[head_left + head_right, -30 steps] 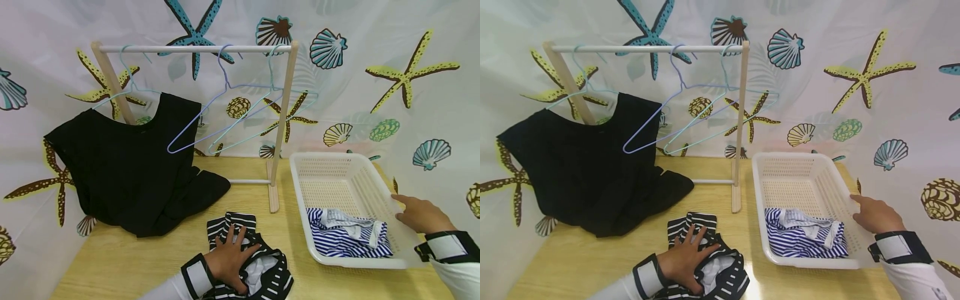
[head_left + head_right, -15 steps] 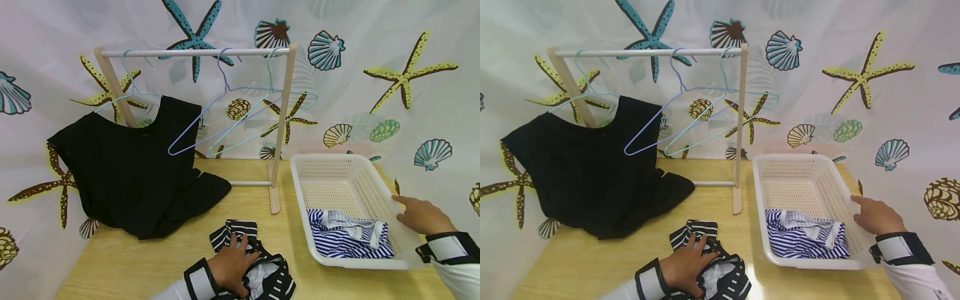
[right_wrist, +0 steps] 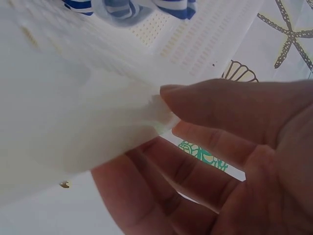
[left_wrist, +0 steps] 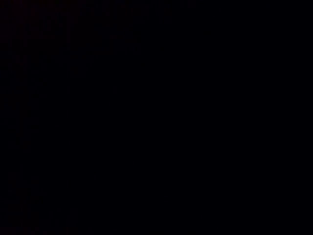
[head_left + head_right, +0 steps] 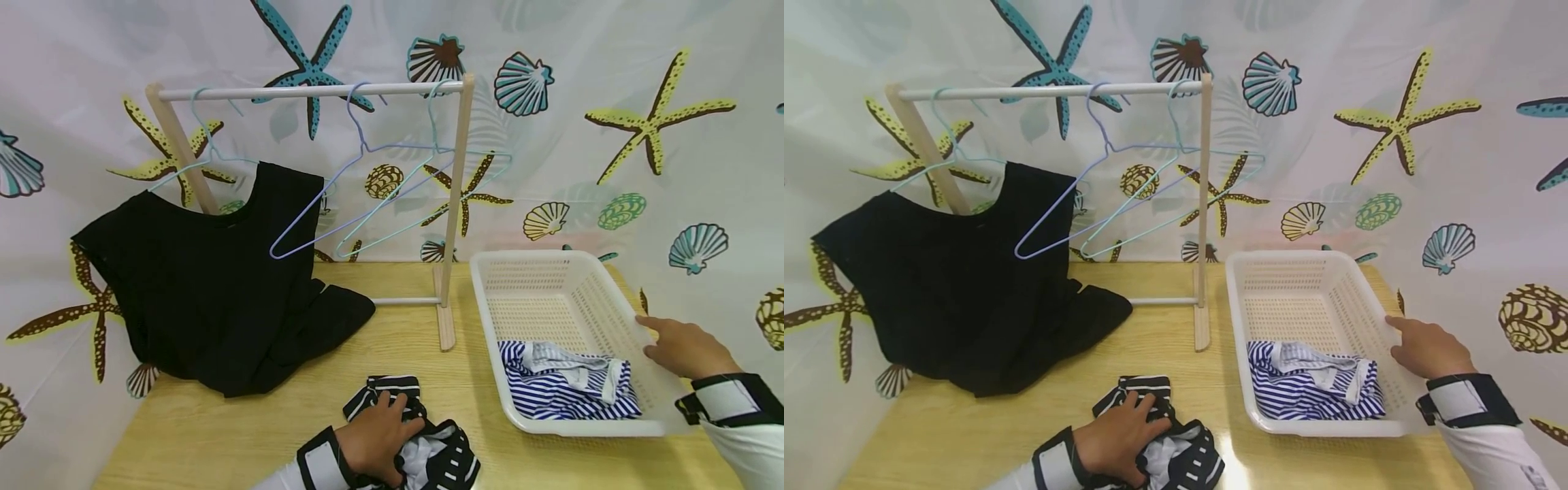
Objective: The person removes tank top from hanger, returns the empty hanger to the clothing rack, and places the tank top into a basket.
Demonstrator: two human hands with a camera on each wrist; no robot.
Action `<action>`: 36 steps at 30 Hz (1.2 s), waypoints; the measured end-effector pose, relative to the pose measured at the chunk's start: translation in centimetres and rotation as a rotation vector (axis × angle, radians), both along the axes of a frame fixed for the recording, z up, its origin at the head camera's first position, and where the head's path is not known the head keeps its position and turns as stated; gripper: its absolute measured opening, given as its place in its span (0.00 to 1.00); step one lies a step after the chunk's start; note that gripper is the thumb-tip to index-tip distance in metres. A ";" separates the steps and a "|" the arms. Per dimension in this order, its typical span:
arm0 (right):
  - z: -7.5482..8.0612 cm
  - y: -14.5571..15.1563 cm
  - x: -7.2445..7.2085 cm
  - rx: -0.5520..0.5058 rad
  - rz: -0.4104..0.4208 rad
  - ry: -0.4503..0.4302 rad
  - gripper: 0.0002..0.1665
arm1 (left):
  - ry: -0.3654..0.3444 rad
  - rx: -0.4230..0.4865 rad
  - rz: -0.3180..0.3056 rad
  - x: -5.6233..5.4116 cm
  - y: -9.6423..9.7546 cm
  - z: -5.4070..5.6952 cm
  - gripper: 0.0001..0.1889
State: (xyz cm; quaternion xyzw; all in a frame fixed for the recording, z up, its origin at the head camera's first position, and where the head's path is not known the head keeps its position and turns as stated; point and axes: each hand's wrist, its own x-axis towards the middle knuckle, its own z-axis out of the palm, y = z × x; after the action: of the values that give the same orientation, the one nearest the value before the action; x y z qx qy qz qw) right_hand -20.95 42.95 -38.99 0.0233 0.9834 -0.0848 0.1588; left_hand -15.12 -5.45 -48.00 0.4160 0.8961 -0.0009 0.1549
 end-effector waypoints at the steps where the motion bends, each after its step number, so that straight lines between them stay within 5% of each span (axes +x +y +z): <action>1: 0.0 0.0 0.0 -0.003 0.001 0.003 0.37 | -0.006 0.005 -0.005 0.0 0.0 0.0 0.39; 15: -0.2 -0.1 0.0 -0.043 0.026 0.060 0.36 | -0.108 0.055 -0.012 -1.7 -0.2 0.7 0.36; 24: -0.2 0.1 0.3 -0.054 0.002 0.047 0.36 | -0.051 0.085 -0.035 -3.4 -0.4 3.1 0.32; 36: 0.0 0.1 0.4 -0.044 -0.006 0.050 0.36 | 0.052 0.172 0.044 -5.8 -1.1 7.5 0.32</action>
State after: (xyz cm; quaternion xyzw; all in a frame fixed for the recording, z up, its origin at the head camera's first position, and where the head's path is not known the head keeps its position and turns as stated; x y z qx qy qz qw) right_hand -20.59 43.04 -38.95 0.0205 0.9848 -0.1076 0.1346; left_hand -20.93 -6.56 -40.49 0.4080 0.9054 0.0684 0.0954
